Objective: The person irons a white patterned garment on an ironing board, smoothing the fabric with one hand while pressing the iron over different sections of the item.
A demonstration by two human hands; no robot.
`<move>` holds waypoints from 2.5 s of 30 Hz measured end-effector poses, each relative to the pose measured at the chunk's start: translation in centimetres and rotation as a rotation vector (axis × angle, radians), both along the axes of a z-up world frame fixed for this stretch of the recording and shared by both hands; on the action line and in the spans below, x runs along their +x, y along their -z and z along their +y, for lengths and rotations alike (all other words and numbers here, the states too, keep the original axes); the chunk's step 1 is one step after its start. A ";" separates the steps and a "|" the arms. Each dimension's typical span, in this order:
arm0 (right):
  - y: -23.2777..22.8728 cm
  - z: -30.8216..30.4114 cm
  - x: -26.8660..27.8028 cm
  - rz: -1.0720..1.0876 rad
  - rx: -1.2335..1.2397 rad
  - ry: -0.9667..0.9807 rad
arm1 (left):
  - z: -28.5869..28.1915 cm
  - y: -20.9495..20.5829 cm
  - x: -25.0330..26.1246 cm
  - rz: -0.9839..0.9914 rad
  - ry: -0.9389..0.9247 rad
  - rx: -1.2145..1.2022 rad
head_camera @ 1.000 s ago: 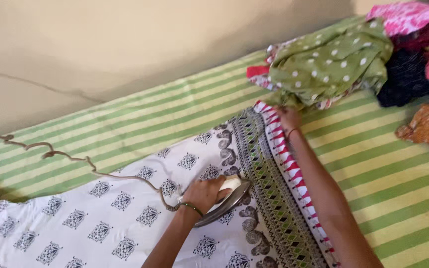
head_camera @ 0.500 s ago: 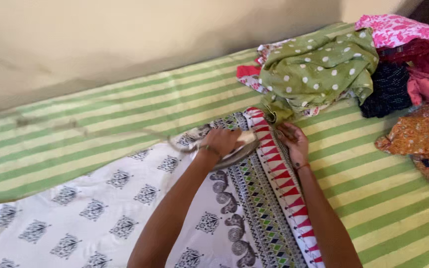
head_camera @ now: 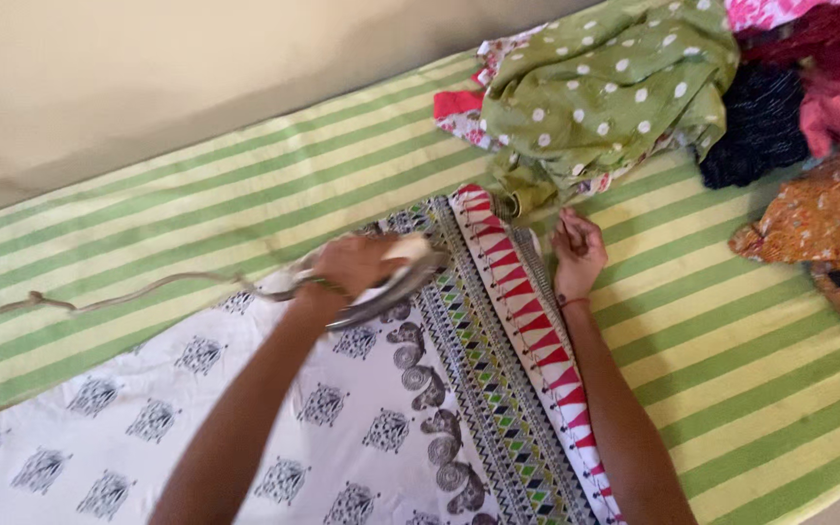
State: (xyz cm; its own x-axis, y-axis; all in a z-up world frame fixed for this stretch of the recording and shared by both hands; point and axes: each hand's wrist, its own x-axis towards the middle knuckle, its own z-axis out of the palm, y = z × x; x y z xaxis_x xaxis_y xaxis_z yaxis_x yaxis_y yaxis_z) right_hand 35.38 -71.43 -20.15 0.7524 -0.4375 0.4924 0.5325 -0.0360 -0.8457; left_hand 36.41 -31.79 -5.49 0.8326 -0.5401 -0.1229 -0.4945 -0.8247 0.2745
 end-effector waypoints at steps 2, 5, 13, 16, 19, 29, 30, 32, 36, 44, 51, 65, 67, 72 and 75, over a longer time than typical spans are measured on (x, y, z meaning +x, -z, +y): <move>0.1 0.5 0.0 0.013 0.064 -0.073 | 4.5 -1.1 -1.7 -0.119 -0.040 0.017; 0.3 0.8 -0.2 0.018 0.055 0.037 | 7.8 -2.3 -2.9 0.033 -0.199 0.116; -5.9 1.1 -7.1 0.443 -0.471 0.042 | -3.2 1.1 0.9 -0.002 -0.028 -0.017; -8.2 0.2 -13.0 0.416 -0.888 0.218 | -8.2 1.7 0.8 0.058 0.050 -0.066; -7.6 0.6 -13.7 0.370 -1.049 0.386 | -9.4 1.5 0.2 -0.043 0.071 -0.094; -6.3 -0.5 -13.4 0.209 -1.243 0.243 | 5.3 -2.9 -11.2 0.134 -0.050 -0.037; -6.1 -0.7 -13.6 0.196 -1.266 0.210 | 6.6 -3.6 -12.8 0.137 -0.085 -0.012; -5.2 -1.5 -13.7 0.192 -1.200 0.181 | 8.5 -4.3 -15.5 0.189 -0.154 0.067; -2.8 -2.8 -12.8 0.311 -1.008 0.065 | 10.2 -4.6 -19.0 0.210 -0.190 0.105; -4.1 -1.8 -13.2 0.242 -0.262 -0.164 | -1.8 -1.4 -16.0 0.029 0.041 -0.152; -4.8 -2.3 -13.4 0.365 -0.201 -0.217 | -9.0 -2.3 -15.6 0.160 0.073 -0.100; -5.3 -2.0 -13.3 0.400 -0.941 -0.007 | 2.6 -3.0 -22.8 0.136 -0.035 0.037; -5.4 -2.6 -13.3 0.423 -1.051 -0.071 | -0.4 -2.8 -21.8 0.120 0.020 -0.017; -6.4 -4.2 -19.4 0.732 -1.027 -0.350 | -8.3 -2.8 -20.2 0.193 0.090 -0.054; -8.8 -3.1 -28.2 0.971 -0.883 -0.355 | -9.9 -2.3 -20.0 0.114 0.131 -0.137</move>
